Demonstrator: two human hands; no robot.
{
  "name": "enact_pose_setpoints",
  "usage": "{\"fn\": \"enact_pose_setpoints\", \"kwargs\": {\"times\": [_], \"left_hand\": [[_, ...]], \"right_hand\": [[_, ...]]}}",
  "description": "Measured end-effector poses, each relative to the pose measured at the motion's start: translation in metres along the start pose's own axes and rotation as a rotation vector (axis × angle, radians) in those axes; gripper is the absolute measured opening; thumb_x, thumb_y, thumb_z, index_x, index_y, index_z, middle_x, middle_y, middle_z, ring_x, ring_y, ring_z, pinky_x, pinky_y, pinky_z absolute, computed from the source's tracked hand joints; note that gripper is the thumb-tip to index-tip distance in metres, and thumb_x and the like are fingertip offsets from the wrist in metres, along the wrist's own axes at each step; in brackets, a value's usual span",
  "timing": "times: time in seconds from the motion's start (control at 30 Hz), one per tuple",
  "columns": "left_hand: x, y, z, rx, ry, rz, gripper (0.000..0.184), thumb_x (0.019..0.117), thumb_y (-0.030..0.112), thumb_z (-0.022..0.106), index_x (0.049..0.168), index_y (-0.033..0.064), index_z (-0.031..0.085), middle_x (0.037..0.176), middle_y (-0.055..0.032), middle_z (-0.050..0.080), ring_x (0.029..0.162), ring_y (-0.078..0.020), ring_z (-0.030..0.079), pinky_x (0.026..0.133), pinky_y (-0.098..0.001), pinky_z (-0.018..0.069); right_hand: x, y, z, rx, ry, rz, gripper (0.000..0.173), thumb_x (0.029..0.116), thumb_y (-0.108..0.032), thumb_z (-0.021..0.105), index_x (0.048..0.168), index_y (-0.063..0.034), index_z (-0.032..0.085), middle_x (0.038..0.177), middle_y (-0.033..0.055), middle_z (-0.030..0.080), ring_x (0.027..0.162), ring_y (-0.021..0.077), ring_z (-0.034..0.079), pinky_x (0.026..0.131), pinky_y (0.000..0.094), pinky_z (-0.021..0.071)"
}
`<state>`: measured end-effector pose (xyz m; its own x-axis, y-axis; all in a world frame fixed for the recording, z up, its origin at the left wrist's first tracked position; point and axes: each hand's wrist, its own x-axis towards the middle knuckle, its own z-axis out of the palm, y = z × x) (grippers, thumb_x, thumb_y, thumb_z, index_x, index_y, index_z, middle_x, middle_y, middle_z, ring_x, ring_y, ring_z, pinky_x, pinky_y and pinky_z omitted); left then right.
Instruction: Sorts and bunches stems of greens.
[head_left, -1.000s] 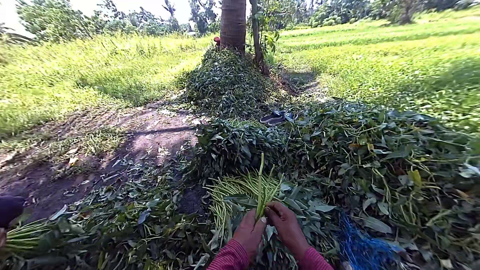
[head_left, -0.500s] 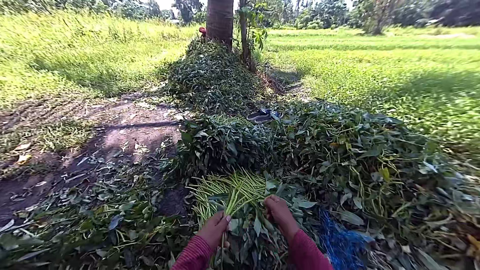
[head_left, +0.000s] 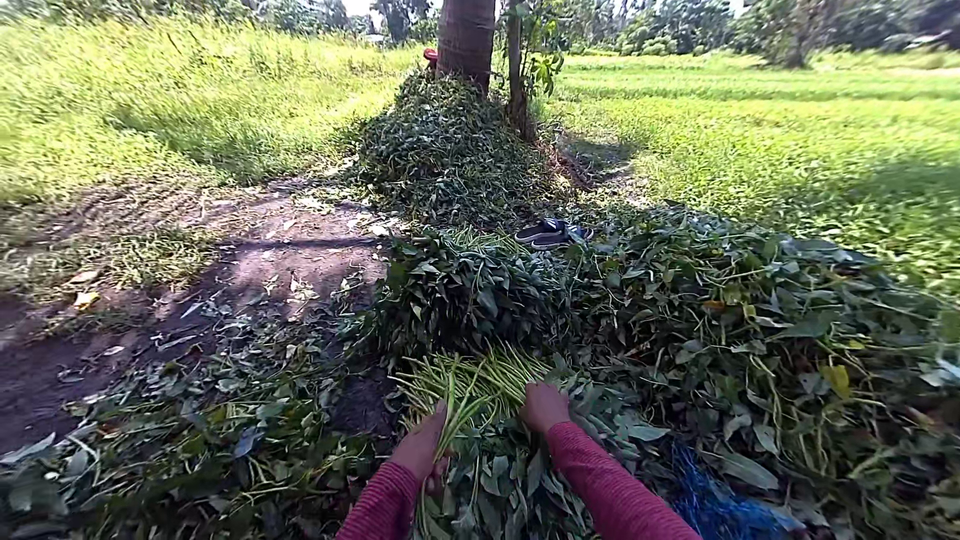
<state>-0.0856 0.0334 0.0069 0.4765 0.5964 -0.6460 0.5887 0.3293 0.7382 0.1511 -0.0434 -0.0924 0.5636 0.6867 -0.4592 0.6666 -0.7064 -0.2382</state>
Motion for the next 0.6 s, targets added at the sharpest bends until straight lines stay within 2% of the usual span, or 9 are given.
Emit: {"fn": "enact_pose_setpoints", "kwargs": {"times": [0.03,0.07,0.17,0.23,0.3,0.33,0.37,0.5,0.6], "left_hand": [[0.002,0.001,0.002,-0.173,0.003,-0.068,0.060,0.1102,0.054,0.019,0.113,0.0082,0.057,0.070,-0.0037,0.056,0.045,-0.0121,0.045,0.042,-0.0267,0.0402],[0.004,0.001,0.004,-0.315,-0.001,-0.107,0.060,0.1103,0.055,0.020,0.110,0.0078,0.057,0.068,-0.0039,0.056,0.043,-0.0116,0.044,0.039,-0.0257,0.0382],[0.006,-0.002,0.004,-0.503,-0.081,-0.131,0.049,0.1115,0.045,0.028,0.101,0.0073,0.057,0.070,-0.0056,0.058,0.043,-0.0124,0.046,0.039,-0.0256,0.0406],[0.009,-0.005,0.004,-0.542,-0.164,-0.106,0.046,0.1120,0.043,0.029,0.103,0.0073,0.057,0.072,-0.0056,0.058,0.046,-0.0121,0.048,0.041,-0.0255,0.0425],[0.012,-0.009,0.007,-0.562,-0.219,-0.074,0.039,0.1123,0.038,0.033,0.115,0.0082,0.057,0.074,-0.0039,0.055,0.047,-0.0103,0.048,0.042,-0.0239,0.0440],[0.013,-0.011,0.009,-0.559,-0.241,-0.053,0.037,0.1124,0.035,0.034,0.123,0.0092,0.058,0.075,-0.0027,0.054,0.048,-0.0095,0.048,0.043,-0.0233,0.0448],[0.014,-0.013,0.011,-0.548,-0.253,-0.036,0.036,0.1123,0.033,0.036,0.126,0.0090,0.059,0.074,-0.0017,0.053,0.048,-0.0091,0.048,0.044,-0.0230,0.0454],[0.015,-0.016,0.024,-0.478,-0.143,-0.019,0.032,0.1117,0.030,0.040,0.114,0.0053,0.062,0.069,0.0001,0.051,0.048,-0.0089,0.049,0.045,-0.0230,0.0471],[0.010,-0.015,0.034,-0.466,0.004,0.023,0.027,0.1105,0.025,0.046,0.114,0.0028,0.060,0.070,-0.0027,0.053,0.053,-0.0129,0.056,0.053,-0.0287,0.0553]], "right_hand": [[0.001,0.003,-0.005,0.011,-0.031,-0.006,0.054,0.0904,-0.035,0.069,0.135,-0.0037,0.062,0.139,0.0238,0.059,0.136,0.0440,0.049,0.109,0.0703,0.0343],[0.002,0.008,-0.012,0.037,-0.074,-0.007,0.053,0.0914,-0.036,0.067,0.135,-0.0061,0.063,0.139,0.0230,0.059,0.135,0.0435,0.050,0.108,0.0697,0.0373],[-0.004,0.024,-0.034,0.216,-0.152,-0.025,0.047,0.0931,-0.033,0.066,0.129,-0.0024,0.064,0.128,0.0250,0.063,0.123,0.0412,0.060,0.101,0.0645,0.0461],[-0.015,0.034,-0.043,0.348,-0.170,-0.045,0.044,0.0934,-0.030,0.066,0.125,0.0002,0.062,0.120,0.0247,0.064,0.113,0.0384,0.063,0.096,0.0606,0.0486],[-0.024,0.046,-0.036,0.464,-0.165,-0.065,0.043,0.0893,-0.029,0.069,0.120,-0.0001,0.062,0.111,0.0219,0.065,0.104,0.0351,0.064,0.090,0.0581,0.0509],[-0.030,0.051,-0.028,0.536,-0.172,-0.066,0.043,0.0879,-0.028,0.071,0.119,-0.0004,0.062,0.110,0.0210,0.066,0.102,0.0339,0.064,0.089,0.0572,0.0513],[-0.037,0.055,-0.019,0.623,-0.186,-0.055,0.045,0.0876,-0.027,0.073,0.122,-0.0007,0.061,0.111,0.0204,0.065,0.103,0.0328,0.064,0.090,0.0559,0.0514],[-0.063,0.062,0.015,1.032,-0.274,-0.003,0.039,0.0887,-0.019,0.075,0.123,-0.0033,0.063,0.110,0.0138,0.067,0.099,0.0237,0.065,0.086,0.0456,0.0545],[-0.081,0.057,0.028,1.239,-0.253,-0.023,0.029,0.0896,-0.009,0.071,0.118,-0.0038,0.064,0.104,0.0099,0.068,0.092,0.0187,0.066,0.082,0.0391,0.0555]]}}
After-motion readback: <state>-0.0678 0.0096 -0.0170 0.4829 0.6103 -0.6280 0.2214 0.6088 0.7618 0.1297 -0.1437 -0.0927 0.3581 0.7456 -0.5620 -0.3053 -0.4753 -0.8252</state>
